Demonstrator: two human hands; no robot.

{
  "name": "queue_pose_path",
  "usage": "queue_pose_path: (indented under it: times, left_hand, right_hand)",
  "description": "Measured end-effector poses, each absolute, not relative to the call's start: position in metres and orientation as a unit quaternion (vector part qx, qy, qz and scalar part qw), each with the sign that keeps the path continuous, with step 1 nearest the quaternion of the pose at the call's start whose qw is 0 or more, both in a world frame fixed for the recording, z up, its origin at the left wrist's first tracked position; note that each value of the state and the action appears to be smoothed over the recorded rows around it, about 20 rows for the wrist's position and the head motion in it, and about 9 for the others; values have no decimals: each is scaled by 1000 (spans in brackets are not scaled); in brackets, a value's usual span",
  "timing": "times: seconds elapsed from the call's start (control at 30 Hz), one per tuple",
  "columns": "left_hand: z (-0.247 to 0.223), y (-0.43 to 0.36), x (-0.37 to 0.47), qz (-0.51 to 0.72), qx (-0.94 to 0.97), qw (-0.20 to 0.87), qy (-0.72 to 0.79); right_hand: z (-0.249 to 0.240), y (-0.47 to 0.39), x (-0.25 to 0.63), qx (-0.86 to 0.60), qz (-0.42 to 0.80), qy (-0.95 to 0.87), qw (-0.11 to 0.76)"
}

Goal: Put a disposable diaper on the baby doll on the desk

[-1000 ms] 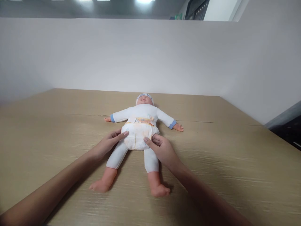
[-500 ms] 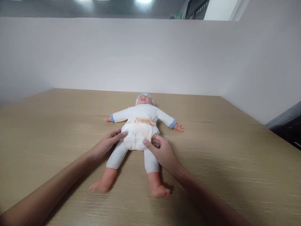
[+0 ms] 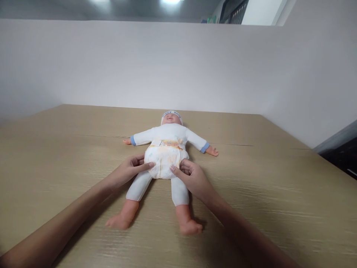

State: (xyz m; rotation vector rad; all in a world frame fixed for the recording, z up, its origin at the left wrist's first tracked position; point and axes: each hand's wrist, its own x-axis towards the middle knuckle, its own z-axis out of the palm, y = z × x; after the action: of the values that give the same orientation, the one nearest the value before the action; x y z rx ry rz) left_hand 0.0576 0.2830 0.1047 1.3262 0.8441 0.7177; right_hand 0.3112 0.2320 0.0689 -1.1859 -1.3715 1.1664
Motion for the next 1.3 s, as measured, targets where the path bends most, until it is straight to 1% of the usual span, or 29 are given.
queue_pose_path:
  times: [0.37,0.7,0.97,1.3]
  left_hand:
    - [102,283,55,309,610,624,379]
    - [104,282,58,323,597,621,393]
    - [106,280,61,340,539,668,385]
    - [99,285,60,353,528,678,369]
  right_hand:
    - [67,233,313,-471,504,-551,469]
    - [69,231,315,-510,449,-585,443]
    - [72,220,312,-533,402,-604,435]
    - [71,213,304,-576,332,-585,465]
